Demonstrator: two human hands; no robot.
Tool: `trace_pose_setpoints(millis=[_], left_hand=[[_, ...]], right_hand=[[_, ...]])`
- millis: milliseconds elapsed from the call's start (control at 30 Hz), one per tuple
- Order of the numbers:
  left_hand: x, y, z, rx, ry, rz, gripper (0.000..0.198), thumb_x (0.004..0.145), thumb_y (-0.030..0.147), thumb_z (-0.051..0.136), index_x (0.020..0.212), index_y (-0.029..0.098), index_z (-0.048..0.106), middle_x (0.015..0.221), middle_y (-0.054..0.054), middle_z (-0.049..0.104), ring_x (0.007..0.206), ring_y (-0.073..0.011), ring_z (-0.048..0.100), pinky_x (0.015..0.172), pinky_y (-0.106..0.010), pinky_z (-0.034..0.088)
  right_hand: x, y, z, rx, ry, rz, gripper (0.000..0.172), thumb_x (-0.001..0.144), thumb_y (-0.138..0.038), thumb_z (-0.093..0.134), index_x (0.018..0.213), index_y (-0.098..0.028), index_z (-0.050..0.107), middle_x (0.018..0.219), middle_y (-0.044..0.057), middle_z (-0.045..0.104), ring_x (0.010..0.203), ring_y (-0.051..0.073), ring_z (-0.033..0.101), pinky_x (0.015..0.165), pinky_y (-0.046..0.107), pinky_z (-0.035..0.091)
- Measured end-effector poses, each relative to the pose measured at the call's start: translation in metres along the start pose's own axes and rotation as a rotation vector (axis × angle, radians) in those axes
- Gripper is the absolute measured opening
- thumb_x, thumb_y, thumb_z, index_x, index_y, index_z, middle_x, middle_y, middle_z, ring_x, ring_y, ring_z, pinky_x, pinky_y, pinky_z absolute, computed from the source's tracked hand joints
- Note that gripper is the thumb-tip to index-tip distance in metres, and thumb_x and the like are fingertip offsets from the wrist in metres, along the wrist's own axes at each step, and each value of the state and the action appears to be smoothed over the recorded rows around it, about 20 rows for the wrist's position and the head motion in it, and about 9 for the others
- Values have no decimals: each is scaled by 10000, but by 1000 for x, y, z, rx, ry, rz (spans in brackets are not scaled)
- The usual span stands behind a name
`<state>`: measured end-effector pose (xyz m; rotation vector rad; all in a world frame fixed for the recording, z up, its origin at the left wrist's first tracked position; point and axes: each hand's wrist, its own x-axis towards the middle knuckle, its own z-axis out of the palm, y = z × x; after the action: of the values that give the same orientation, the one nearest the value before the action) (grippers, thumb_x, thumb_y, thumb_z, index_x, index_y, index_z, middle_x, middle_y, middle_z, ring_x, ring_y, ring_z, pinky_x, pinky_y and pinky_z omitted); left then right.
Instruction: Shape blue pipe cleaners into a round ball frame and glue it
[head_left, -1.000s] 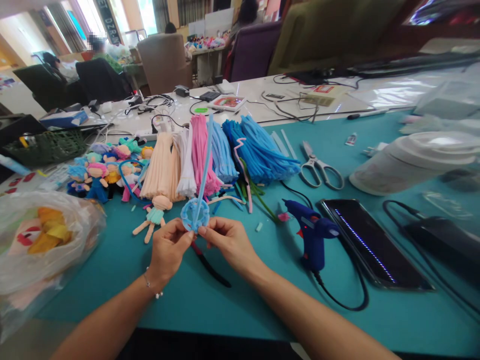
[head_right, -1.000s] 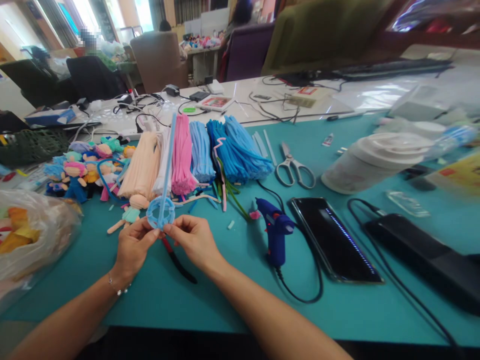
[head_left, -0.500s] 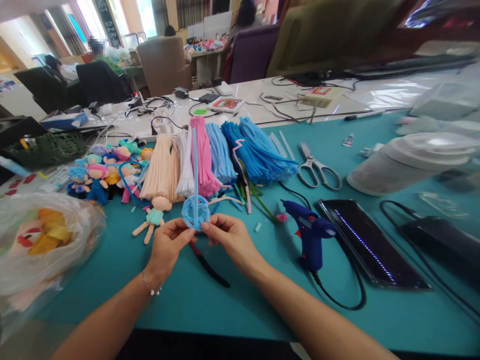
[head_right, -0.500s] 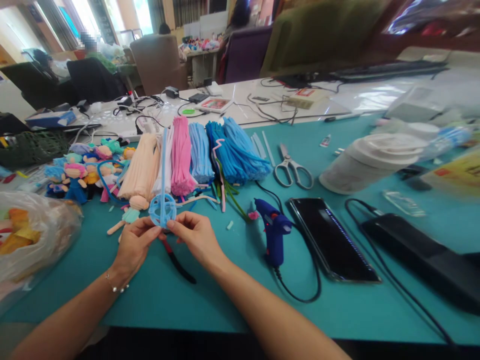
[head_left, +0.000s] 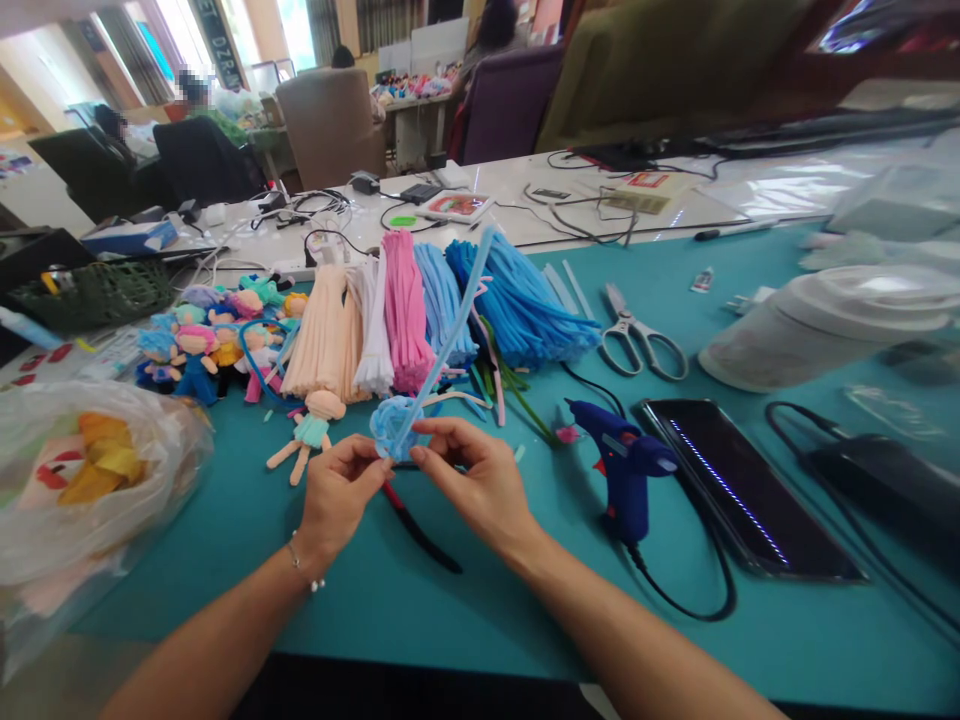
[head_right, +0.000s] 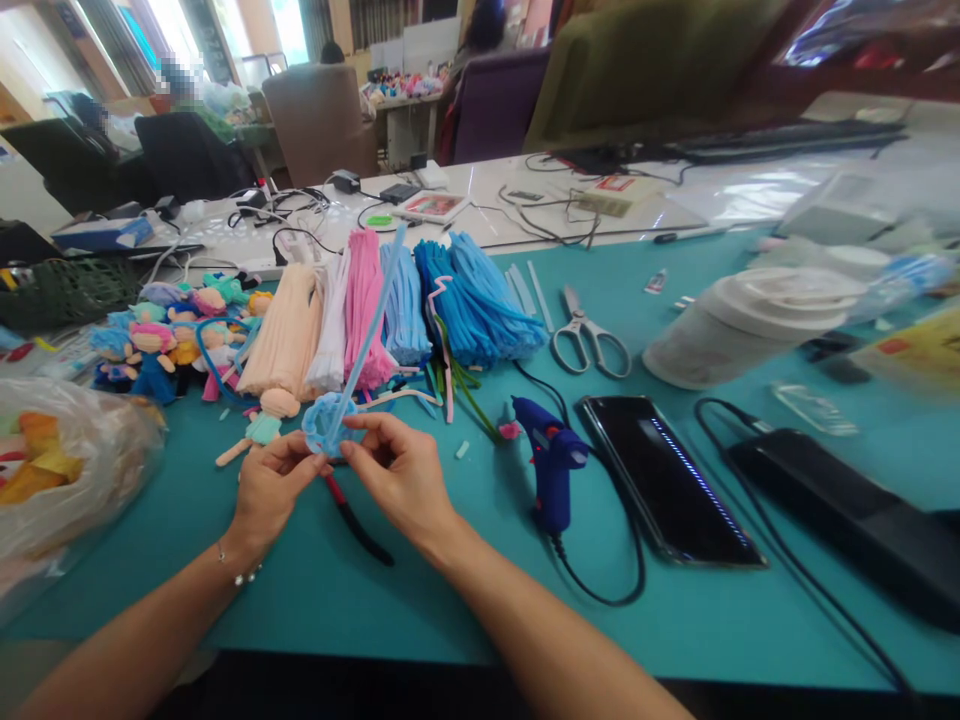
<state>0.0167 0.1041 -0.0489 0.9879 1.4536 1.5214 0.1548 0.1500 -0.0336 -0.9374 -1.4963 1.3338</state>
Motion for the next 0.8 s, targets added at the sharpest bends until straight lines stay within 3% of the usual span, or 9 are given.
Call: trace_pose_setpoints(millis=[133,300,567,800], left_hand=[[-1,-1,0,45,-24,66,100,629,230,710,574,168,654,589,1,636,591,-130,594,588,-231,516],[-2,-3,0,29,-47,50,106,642,240,710,585,165,661,579,3,628,574,-125,578,570,-226,500],[-3,-4,1,41,-51,41,112,645,245,715,595,165,656,582,2,628,580,-127,573,573,-227,488],[-3,-6,1,33,-34,9,104,652,236,696,598,163,645,559,6,627,548,-120,568,556,-221,478]], right_hand=[[-2,-1,0,-29,-68,-8,163,725,-338,660,729,-180,619,507,-44,480,470,90,381,451,239,317],[-1,0,-1,-43,-81,-12,186,737,-341,639,652,-180,602,562,-12,544,516,110,435,480,244,348],[0,0,1,28,-101,28,274,740,-402,638,606,-190,527,514,-39,488,483,94,402,447,224,326],[-1,4,2,-65,-101,-40,131,741,-294,593,661,-195,565,547,-26,512,496,105,428,471,231,345]])
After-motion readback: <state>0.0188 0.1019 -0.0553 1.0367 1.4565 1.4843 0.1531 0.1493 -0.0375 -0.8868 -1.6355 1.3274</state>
